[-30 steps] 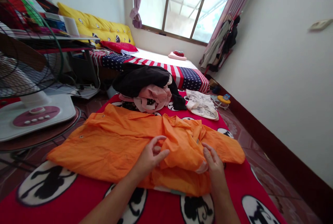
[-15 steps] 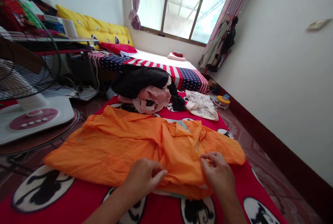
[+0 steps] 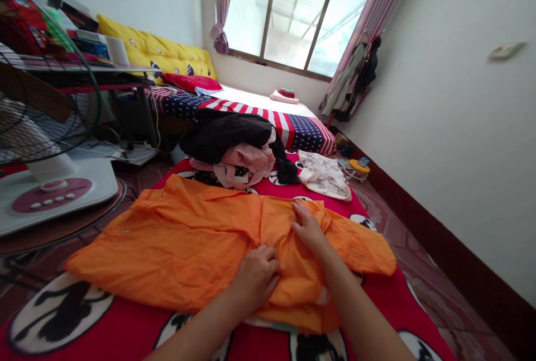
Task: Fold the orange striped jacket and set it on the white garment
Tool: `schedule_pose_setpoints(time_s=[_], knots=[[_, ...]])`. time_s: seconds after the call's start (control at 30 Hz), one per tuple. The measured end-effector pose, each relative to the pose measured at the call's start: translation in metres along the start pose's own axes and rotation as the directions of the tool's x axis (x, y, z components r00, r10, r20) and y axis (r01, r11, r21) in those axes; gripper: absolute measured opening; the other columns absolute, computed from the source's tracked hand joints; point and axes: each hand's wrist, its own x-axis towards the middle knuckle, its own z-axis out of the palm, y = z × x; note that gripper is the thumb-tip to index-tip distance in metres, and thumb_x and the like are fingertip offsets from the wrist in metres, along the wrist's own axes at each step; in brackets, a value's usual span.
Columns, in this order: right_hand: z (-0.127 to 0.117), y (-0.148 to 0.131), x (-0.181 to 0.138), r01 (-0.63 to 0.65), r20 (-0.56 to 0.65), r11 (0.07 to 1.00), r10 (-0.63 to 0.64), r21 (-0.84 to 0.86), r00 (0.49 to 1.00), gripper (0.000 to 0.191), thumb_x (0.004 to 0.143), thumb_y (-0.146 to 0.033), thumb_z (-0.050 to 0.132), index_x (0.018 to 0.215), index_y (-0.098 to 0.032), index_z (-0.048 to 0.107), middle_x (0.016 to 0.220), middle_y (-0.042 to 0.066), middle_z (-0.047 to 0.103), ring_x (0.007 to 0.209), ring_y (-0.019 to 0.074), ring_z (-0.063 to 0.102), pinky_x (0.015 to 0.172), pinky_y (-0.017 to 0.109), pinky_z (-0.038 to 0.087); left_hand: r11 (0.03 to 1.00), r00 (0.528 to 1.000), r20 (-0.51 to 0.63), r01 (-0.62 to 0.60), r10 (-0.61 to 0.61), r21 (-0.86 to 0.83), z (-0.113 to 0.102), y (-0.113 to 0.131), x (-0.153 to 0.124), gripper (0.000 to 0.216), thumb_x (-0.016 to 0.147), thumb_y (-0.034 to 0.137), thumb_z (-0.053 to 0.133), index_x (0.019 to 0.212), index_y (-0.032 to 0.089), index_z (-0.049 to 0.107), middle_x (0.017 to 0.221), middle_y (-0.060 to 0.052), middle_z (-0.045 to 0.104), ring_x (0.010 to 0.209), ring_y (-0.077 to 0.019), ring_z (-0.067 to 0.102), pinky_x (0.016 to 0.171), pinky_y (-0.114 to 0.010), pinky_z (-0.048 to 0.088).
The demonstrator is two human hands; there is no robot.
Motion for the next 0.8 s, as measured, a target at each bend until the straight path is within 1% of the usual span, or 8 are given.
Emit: schedule_pose_setpoints(time_s=[0.07, 0.17, 0.3, 0.43, 0.5, 0.63, 0.73, 0.8], knots=[[-0.002, 0.006, 0.007, -0.028, -0.034, 0.999, 0.027, -0.017, 0.999, 0.059, 0.069, -0.009, 0.048, 0.126, -0.010, 0.057, 0.138, 0.017, 0.052, 0.132, 0.0285, 0.044, 0.110, 0.050, 0.031, 1.000, 1.000, -0.021, -0.003, 0.003, 0.014, -0.001, 0.001, -0.001, 0.013, 0.081, 0.014, 0.056, 0.077, 0.019, 0.067, 0.088, -0.005, 0.062, 0.087, -0.0197, 0.056, 0.077, -0.031, 0.044], [0.002, -0.008, 0.003, 0.023, -0.024, 0.998, -0.024, -0.058, 0.999, 0.057, 0.073, -0.009, 0.044, 0.128, -0.005, 0.055, 0.141, 0.020, 0.047, 0.134, 0.0278, 0.041, 0.112, 0.047, 0.031, 1.000, 0.999, -0.048, -0.018, 0.019, 0.020, -0.005, 0.007, 0.008, 0.018, 0.082, 0.011, 0.050, 0.079, 0.018, 0.067, 0.091, -0.007, 0.063, 0.089, -0.0206, 0.057, 0.080, -0.033, 0.045], [0.021, -0.041, -0.013, 0.021, 0.037, 0.996, -0.018, -0.087, 0.999, 0.059, 0.076, -0.006, 0.036, 0.132, -0.002, 0.051, 0.139, 0.019, 0.050, 0.132, 0.0222, 0.044, 0.113, 0.038, 0.032, 0.999, 0.998, -0.051, 0.043, -0.044, -0.031, -0.001, 0.003, 0.037, 0.036, 0.081, 0.010, 0.044, 0.112, 0.012, 0.063, 0.112, -0.014, 0.063, 0.104, -0.0227, 0.057, 0.093, -0.035, 0.045], [0.036, -0.048, -0.032, -0.168, 0.032, 0.965, 0.178, -0.202, 0.983, 0.058, 0.085, -0.017, 0.037, 0.141, -0.004, 0.040, 0.149, 0.017, 0.037, 0.140, 0.0241, 0.030, 0.114, 0.043, 0.027, 0.993, 0.995, 0.025, 0.089, -0.092, 0.081, 0.009, -0.019, 0.055, 0.064, 0.082, 0.029, 0.052, 0.143, 0.014, 0.039, 0.150, -0.019, 0.035, 0.139, -0.0323, 0.029, 0.114, -0.053, 0.019], [0.037, -0.038, -0.046, -0.205, 0.065, 0.915, 0.241, -0.346, 0.968, 0.058, 0.089, -0.028, 0.040, 0.144, -0.007, 0.037, 0.153, 0.015, 0.029, 0.143, 0.0274, 0.022, 0.115, 0.050, 0.021, 0.983, 0.991, 0.050, 0.116, -0.124, 0.143, 0.012, -0.030, 0.056, 0.068, 0.082, 0.042, 0.054, 0.144, 0.021, 0.038, 0.154, -0.016, 0.027, 0.143, -0.0351, 0.018, 0.114, -0.059, 0.009], [0.026, -0.018, -0.077, -0.207, 0.032, 0.782, 0.279, -0.588, 0.960, 0.061, 0.093, -0.040, 0.038, 0.146, -0.011, 0.034, 0.156, 0.012, 0.019, 0.145, 0.0283, 0.013, 0.115, 0.053, 0.014, 0.977, 0.993, 0.040, 0.106, -0.115, 0.184, 0.012, -0.042, 0.050, 0.079, 0.075, 0.066, 0.055, 0.143, 0.029, 0.041, 0.157, -0.011, 0.023, 0.144, -0.0349, 0.013, 0.113, -0.059, 0.005], [0.012, -0.021, -0.084, -0.245, 0.016, 0.687, 0.350, -0.684, 0.937, 0.063, 0.091, -0.039, 0.041, 0.143, -0.004, 0.037, 0.153, 0.020, 0.025, 0.143, 0.0319, 0.021, 0.112, 0.054, 0.017, 0.978, 0.994, 0.042, 0.089, -0.099, 0.187, 0.012, -0.044, 0.048, 0.087, 0.069, 0.075, 0.055, 0.142, 0.030, 0.042, 0.157, -0.011, 0.022, 0.145, -0.0350, 0.012, 0.113, -0.058, 0.005], [0.008, -0.030, -0.077, -0.231, -0.001, 0.667, 0.326, -0.709, 0.945, 0.060, 0.090, -0.036, 0.044, 0.139, -0.003, 0.043, 0.151, 0.022, 0.030, 0.142, 0.0339, 0.024, 0.112, 0.056, 0.016, 0.979, 0.995, 0.037, 0.086, -0.095, 0.186, 0.014, -0.044, 0.048, 0.089, 0.067, 0.076, 0.056, 0.142, 0.030, 0.042, 0.157, -0.011, 0.022, 0.144, -0.0354, 0.012, 0.113, -0.059, 0.004]])
